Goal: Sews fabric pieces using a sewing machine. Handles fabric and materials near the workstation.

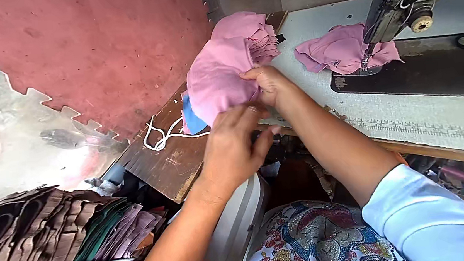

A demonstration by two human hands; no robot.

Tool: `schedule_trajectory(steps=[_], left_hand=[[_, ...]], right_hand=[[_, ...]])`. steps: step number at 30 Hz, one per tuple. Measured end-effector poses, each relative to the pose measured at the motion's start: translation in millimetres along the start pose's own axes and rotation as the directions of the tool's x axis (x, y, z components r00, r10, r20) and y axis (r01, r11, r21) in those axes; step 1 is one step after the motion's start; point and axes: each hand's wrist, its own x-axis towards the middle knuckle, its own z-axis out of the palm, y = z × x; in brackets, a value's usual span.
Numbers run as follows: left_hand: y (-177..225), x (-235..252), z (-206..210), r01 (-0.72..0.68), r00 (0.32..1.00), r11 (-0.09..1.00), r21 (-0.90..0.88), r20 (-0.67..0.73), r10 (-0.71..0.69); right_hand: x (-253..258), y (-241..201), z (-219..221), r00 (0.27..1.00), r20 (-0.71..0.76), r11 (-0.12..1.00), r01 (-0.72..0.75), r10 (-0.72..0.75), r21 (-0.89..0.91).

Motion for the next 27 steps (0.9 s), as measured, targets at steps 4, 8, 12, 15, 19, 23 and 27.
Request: schedule_trajectory(steps=[4,8,12,15,19,23,27], left_hand=[[-6,9,-28,0.063,0.994,0.996,-0.061,-0.088,-0.068],[-19,20,-39,0.021,0.979,0.992,-0.128,-0.199,-0.046],[-23,33,-29,0.017,0.976,0.988,-0.155,-0.21,-0.05],[-25,42,-11,0.06,0.992,0.986,-0.158,-0.1,-0.076],[-33,58,18,0.043,0.998,0.983,-0.177,0.061,-0.032],[-34,81,46,-0.011,0.989,0.977,-0.213,0.141,0.042],[-29,102,68,-0.007,0.971,0.964,-0.266,0.229,0.07]], right_hand=[[-31,-52,-50,0.973,-0.063,0.974,0.22,-0.224,-0.057],[-71,-117,-86,0.77,0.04,0.612,0.536,-0.636,-0.582],[-107,-105,-84,0.684,0.418,-0.26,0.327,-0.598,-0.908],[-113,-25,-97,0.842,0.45,-0.473,0.28,-0.298,-0.836],[-120,25,-106,0.907,0.387,-0.54,0.244,-0.168,-0.806],[-129,25,-112,0.852,0.458,-0.608,0.228,-0.254,-0.76],[-137,19,-126,0.81,0.494,-0.529,0.281,-0.317,-0.801]])
